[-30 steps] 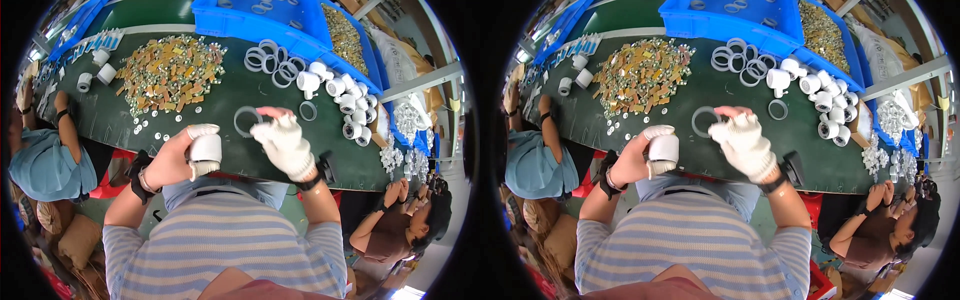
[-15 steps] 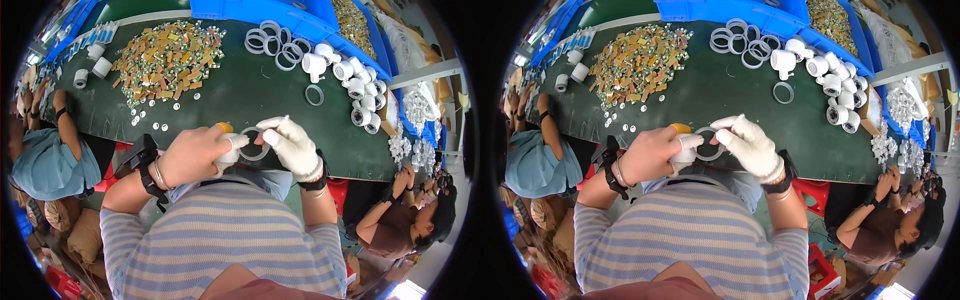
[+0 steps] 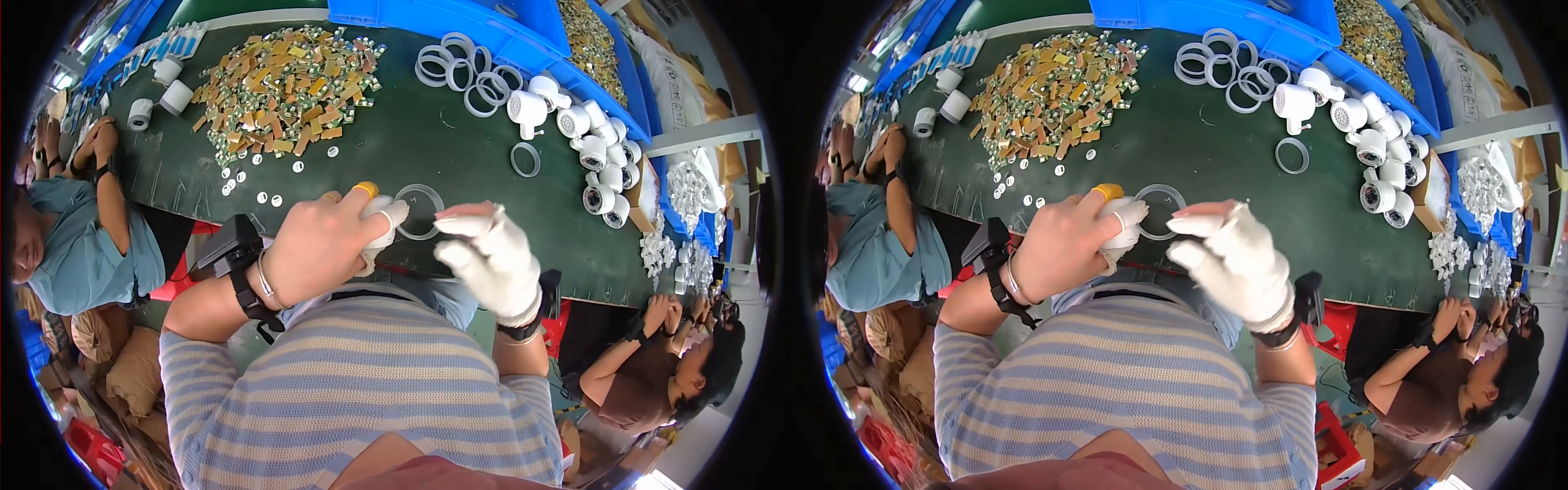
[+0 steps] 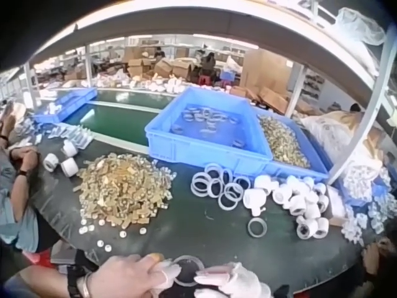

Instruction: The person assembles camera components by hand, picking up a circuit board and a housing, inserting the board into the housing, and then pressing a plastic ring onto the assembly.

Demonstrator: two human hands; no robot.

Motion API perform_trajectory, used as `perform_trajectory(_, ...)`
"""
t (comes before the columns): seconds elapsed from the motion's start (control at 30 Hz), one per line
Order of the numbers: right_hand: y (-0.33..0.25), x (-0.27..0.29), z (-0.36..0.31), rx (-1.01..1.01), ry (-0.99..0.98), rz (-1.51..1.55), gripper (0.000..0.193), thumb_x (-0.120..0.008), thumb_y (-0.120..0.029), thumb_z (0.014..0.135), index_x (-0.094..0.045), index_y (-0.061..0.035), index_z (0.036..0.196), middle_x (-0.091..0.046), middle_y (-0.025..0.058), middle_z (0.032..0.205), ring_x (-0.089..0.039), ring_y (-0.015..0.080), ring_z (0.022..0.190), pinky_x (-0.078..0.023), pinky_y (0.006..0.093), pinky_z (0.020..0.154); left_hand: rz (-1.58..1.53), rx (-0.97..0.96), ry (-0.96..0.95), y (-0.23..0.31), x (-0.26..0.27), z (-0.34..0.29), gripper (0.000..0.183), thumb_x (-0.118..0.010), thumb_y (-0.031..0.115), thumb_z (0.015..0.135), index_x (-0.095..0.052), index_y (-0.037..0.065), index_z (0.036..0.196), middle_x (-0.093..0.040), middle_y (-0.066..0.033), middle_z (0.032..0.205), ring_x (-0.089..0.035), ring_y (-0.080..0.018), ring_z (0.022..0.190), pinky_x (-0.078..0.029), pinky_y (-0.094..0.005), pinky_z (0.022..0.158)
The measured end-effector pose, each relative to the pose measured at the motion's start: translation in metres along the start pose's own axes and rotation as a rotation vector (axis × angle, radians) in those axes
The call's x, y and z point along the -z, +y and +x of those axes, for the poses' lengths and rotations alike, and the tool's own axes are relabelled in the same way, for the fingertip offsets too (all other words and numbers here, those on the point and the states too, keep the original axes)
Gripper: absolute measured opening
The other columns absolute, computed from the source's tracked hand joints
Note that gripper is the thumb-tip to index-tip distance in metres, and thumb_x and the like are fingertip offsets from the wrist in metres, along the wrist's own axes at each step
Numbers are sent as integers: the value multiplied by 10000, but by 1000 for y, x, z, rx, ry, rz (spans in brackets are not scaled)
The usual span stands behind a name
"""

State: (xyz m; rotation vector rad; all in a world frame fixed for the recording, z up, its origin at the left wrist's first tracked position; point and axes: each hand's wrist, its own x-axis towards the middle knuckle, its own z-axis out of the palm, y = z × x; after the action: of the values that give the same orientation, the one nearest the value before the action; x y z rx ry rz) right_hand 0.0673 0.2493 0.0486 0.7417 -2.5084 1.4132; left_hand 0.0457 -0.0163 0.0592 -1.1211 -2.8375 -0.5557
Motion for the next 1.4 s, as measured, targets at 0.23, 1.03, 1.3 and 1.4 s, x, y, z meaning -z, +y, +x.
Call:
perform_trajectory(0.23,-10,-9,2,-24,226,-195,210,-782,-144,876,-732,-69,1066,-697,90,833,-654,252,755,-522,376,723,-730,182,305,-13,-32,8,734,-859,60,800,-545,114,1461,-636,-101,1260,-709,-233,1066,-614,-382,833)
perform_trajectory(1.03,-24,-13,-1,-189,70,221,270,-756,-124,958,-722,-34,1212,-731,114,962,-750,195,831,-565,312,723,-1966,348,6,9,-50,-6,1160,-768,-160,831,-95,250,1683,-342,-46,1589,-475,-228,1410,-524,-452,1103)
perform_trajectory(1.3,-23,-14,-3,-293,80,325,246,-784,-136,944,-732,-20,1155,-726,94,1030,-662,159,885,-523,309,812,-1922,332,17,8,-56,-5,1150,-771,-155,837,-108,250,1684,-346,-46,1592,-472,-199,1407,-501,-405,1113)
perform_trajectory(1.4,-20,-15,-4,-254,72,199,271,-792,-133,935,-723,-24,1173,-714,88,1029,-659,160,904,-523,311,821,-1893,330,57,8,-60,-6,1089,-779,-136,849,-170,218,1680,-417,-49,1555,-503,-181,1379,-491,-377,1110)
